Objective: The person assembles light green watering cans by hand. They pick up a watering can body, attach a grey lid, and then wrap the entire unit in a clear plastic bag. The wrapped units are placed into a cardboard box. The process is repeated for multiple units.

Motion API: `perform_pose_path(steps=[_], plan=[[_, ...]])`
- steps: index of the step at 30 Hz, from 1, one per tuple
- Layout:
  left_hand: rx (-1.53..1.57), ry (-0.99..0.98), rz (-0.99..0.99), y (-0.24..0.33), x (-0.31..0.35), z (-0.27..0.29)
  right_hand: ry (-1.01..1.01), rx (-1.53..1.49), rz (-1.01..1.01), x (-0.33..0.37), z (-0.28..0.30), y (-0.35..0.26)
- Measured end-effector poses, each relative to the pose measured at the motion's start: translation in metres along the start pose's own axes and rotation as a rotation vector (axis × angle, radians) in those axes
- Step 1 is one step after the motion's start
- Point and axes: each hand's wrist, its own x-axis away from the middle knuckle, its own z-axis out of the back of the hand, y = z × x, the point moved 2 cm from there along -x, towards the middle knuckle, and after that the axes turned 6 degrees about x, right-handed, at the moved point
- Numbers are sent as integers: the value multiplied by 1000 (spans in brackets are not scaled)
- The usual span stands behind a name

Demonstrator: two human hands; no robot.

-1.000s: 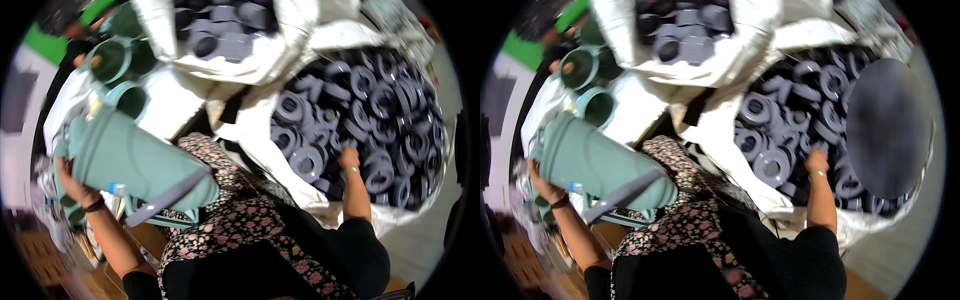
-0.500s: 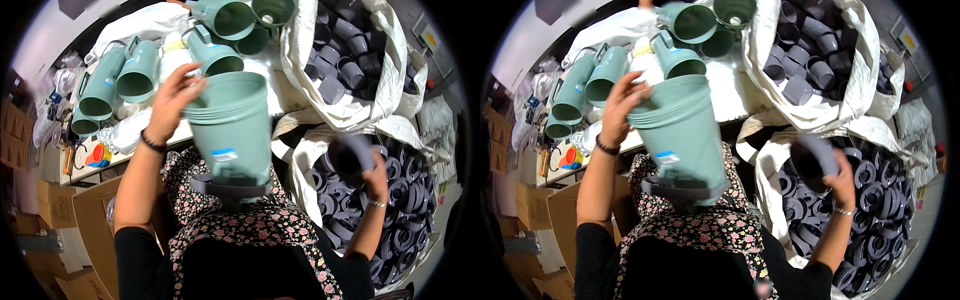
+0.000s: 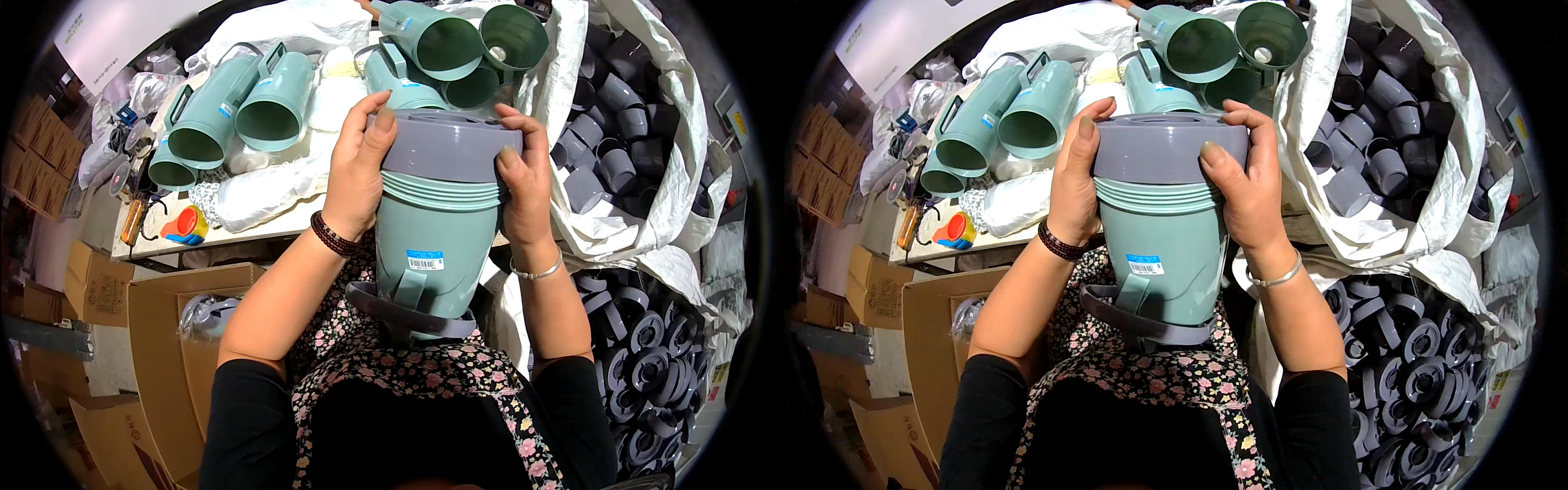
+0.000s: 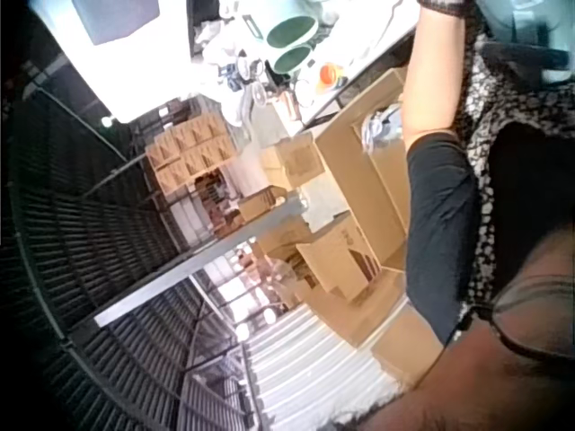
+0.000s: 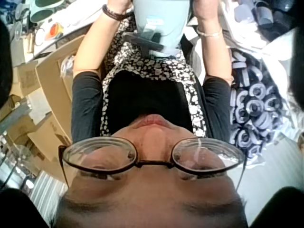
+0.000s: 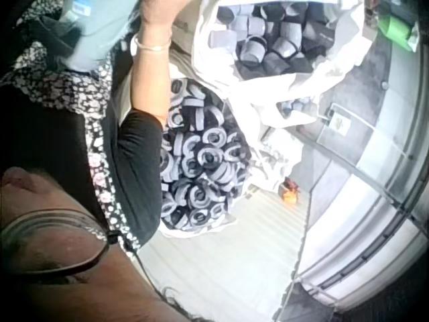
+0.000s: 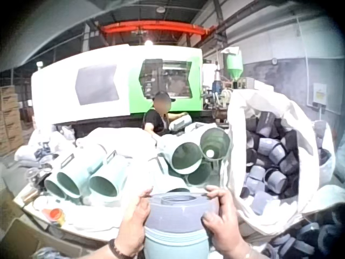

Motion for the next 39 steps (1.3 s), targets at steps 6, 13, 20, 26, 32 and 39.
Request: perform_pose_path(steps=[6, 13, 20, 26, 32, 39], plan=[[-79, -24, -34, -1, -5, 8, -44, -35, -153, -7, -13, -8], [-114, 19, 14, -15, -23, 25, -71, -88, -267, -21, -19, 6], [-179, 59, -46, -17, -8, 25, -43, 114, -4, -12, -17, 26], [-617, -362, -551, -3, 1, 52, -241, 478, 481, -13, -10, -11], [-865, -334, -606, 18, 25, 45, -349, 527, 506, -9, -22, -17], [-921, -132, -453, 6, 34, 58, -398, 579, 561, -16, -41, 12]])
